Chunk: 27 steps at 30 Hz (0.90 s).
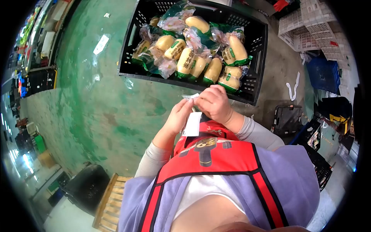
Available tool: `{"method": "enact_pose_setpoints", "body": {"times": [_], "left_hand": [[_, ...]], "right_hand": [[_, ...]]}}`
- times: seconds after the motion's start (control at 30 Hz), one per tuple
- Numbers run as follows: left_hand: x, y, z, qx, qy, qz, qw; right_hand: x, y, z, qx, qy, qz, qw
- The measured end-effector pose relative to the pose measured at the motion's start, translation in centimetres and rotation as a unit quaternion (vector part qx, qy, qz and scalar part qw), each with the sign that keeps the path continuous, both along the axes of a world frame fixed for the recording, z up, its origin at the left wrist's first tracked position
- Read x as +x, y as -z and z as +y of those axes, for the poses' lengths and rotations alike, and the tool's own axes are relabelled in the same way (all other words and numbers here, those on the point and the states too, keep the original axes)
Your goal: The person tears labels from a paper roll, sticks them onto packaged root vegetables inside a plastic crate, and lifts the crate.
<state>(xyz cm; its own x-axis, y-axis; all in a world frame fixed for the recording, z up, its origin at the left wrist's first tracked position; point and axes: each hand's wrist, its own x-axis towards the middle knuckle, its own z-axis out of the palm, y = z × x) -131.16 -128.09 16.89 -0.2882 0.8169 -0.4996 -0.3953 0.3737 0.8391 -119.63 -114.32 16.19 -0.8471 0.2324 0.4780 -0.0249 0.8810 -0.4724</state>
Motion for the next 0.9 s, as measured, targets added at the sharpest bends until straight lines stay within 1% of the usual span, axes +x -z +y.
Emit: {"method": "enact_pose_setpoints", "body": {"times": [0.03, 0.07, 0.13, 0.17, 0.2, 0.23, 0.27, 0.3, 0.37, 0.4, 0.43, 0.5, 0.53, 0.57, 0.6, 0.63, 0.7, 0.73, 0.77, 0.83, 0.87, 0.9], "left_hand": [[0.0, 0.5, 0.3, -0.018, -0.054, -0.063, 0.996], [0.1, 0.8, 0.6, -0.035, -0.108, -0.126, 0.985], [0.1, 0.7, 0.5, -0.038, -0.093, -0.108, 0.989], [0.0, 0.6, 0.4, -0.037, -0.079, -0.088, 0.992], [-0.2, 0.6, 0.4, -0.048, -0.034, -0.010, 0.998], [-0.2, 0.6, 0.4, -0.049, -0.034, -0.011, 0.998], [-0.2, 0.6, 0.6, -0.052, -0.005, 0.026, 0.998], [-0.2, 0.6, 0.8, -0.053, 0.024, 0.064, 0.996], [-0.1, 0.0, 1.1, -0.063, 0.029, 0.077, 0.995], [0.1, -0.2, 1.2, -0.055, -0.031, 0.092, 0.994], [0.1, -0.3, 1.4, -0.047, -0.092, 0.107, 0.989], [-0.7, 1.0, 0.1, -0.045, -0.094, 0.101, 0.989], [-1.0, 1.1, -0.4, -0.034, -0.102, 0.000, 0.994], [-1.0, 1.1, -0.6, -0.023, -0.110, -0.102, 0.988], [-0.7, 1.2, -0.5, 0.046, -0.128, -0.121, 0.983], [-0.4, 0.8, -0.3, 0.045, -0.130, -0.121, 0.983], [0.1, -0.2, 0.2, 0.108, -0.114, -0.061, 0.986], [0.2, 0.7, -0.1, 0.100, -0.114, -0.049, 0.987], [0.3, 1.5, -0.3, 0.099, -0.118, -0.050, 0.987], [0.3, 2.6, -0.6, 0.080, -0.137, 0.040, 0.987], [0.1, 2.3, -0.2, 0.079, -0.168, 0.071, 0.980], [0.1, 2.4, -0.1, 0.079, -0.169, 0.073, 0.980]], "right_hand": [[0.0, 0.3, -0.2, -0.010, -0.025, -0.020, 0.999], [0.1, 0.3, 0.0, -0.011, -0.024, -0.022, 0.999], [0.2, 0.3, 0.5, -0.149, -0.028, -0.031, 0.988], [0.3, 0.6, 0.9, -0.213, 0.030, -0.010, 0.976], [0.1, 0.7, 1.1, -0.325, 0.075, -0.040, 0.942], [0.0, 1.0, 1.3, -0.431, 0.118, -0.070, 0.892], [0.0, 2.5, 1.8, -0.598, 0.042, -0.137, 0.789], [0.2, 3.2, 2.1, -0.647, -0.018, -0.180, 0.741], [-0.4, 3.2, 3.0, -0.558, -0.002, -0.166, 0.813], [-0.7, 4.8, 3.8, -0.632, 0.059, -0.143, 0.760], [-1.1, 5.6, 5.1, -0.591, 0.096, -0.136, 0.789], [-2.3, 8.3, 7.4, -0.574, 0.139, -0.186, 0.785], [-3.0, 9.1, 7.8, -0.574, 0.139, -0.187, 0.785], [-3.8, 9.8, 7.9, -0.553, 0.140, -0.197, 0.798], [-4.6, 10.6, 8.1, -0.531, 0.139, -0.206, 0.810], [-5.4, 12.2, 8.3, -0.532, 0.138, -0.207, 0.810], [-6.3, 14.9, 8.6, -0.490, 0.169, -0.237, 0.822], [-6.2, 14.3, 8.4, -0.400, 0.183, -0.216, 0.872], [-6.4, 13.9, 8.1, -0.400, 0.180, -0.219, 0.872], [-6.9, 12.9, 7.7, -0.272, 0.219, -0.244, 0.905], [-7.4, 10.6, 7.3, -0.206, 0.238, -0.296, 0.902], [-7.3, 10.2, 7.4, -0.206, 0.237, -0.295, 0.903]]}}
